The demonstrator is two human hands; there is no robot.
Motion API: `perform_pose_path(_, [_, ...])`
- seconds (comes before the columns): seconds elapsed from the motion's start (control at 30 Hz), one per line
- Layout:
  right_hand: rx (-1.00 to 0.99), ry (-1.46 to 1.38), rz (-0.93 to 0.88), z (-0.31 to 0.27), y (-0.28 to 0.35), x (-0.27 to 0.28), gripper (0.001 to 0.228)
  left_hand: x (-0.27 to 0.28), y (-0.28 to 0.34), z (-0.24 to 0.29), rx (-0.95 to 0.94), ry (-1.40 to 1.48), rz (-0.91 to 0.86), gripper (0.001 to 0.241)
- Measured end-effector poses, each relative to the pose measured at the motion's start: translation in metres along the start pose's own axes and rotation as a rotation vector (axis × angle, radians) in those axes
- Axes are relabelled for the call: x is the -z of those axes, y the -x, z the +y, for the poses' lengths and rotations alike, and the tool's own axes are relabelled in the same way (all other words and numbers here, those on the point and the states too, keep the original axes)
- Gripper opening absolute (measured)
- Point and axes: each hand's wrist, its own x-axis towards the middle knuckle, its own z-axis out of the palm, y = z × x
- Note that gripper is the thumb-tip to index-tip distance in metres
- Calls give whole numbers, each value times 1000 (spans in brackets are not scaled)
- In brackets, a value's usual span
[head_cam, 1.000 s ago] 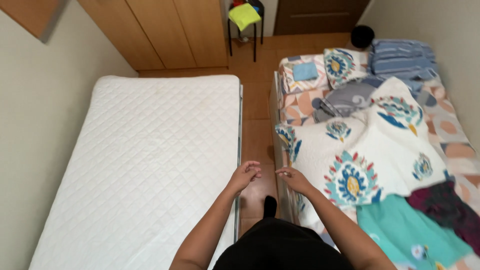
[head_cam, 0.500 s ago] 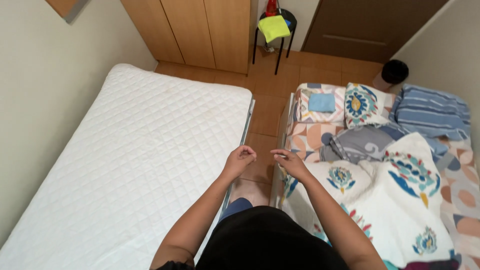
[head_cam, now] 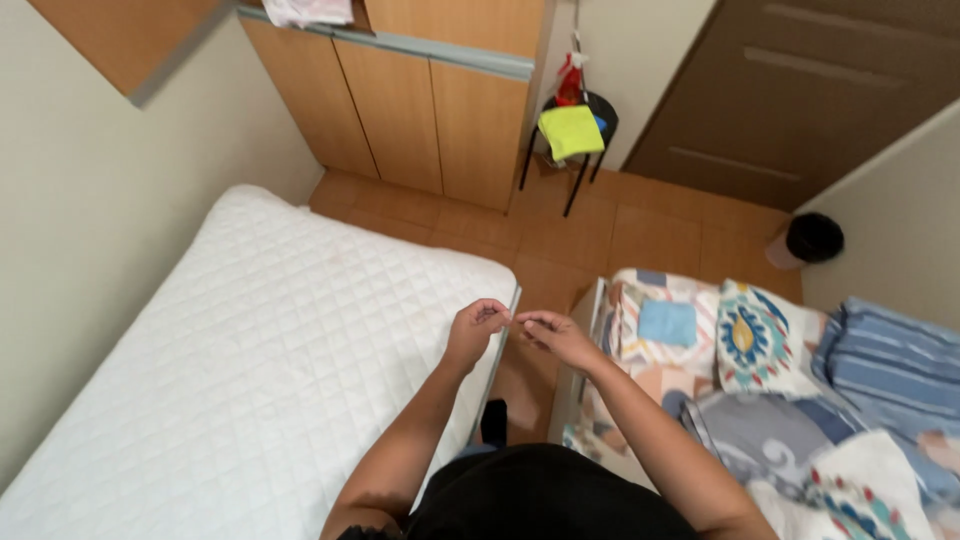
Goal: The recorder removes a bed protector and puts a new fitted sheet onto a mattress.
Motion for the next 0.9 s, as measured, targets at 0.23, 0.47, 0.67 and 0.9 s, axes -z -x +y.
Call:
perform_pose_path(0.23, [116,-27,-20,-76,-117,29,32,22,-94,84,-10,-9,103,15])
perform_pose_path(0.47, [-6,-73,-114,-104,-198,43,35,48,-143,98,-1,61,256,24])
perform_pose_path(0.67, [-12,-101,-306,-127,-292,68,35,68,-197,98,-64,80,406,25])
perform_pose_path(0.9, [-19,0,-496,-166,-398,121,34,62,-300,86,-109,169,586,21])
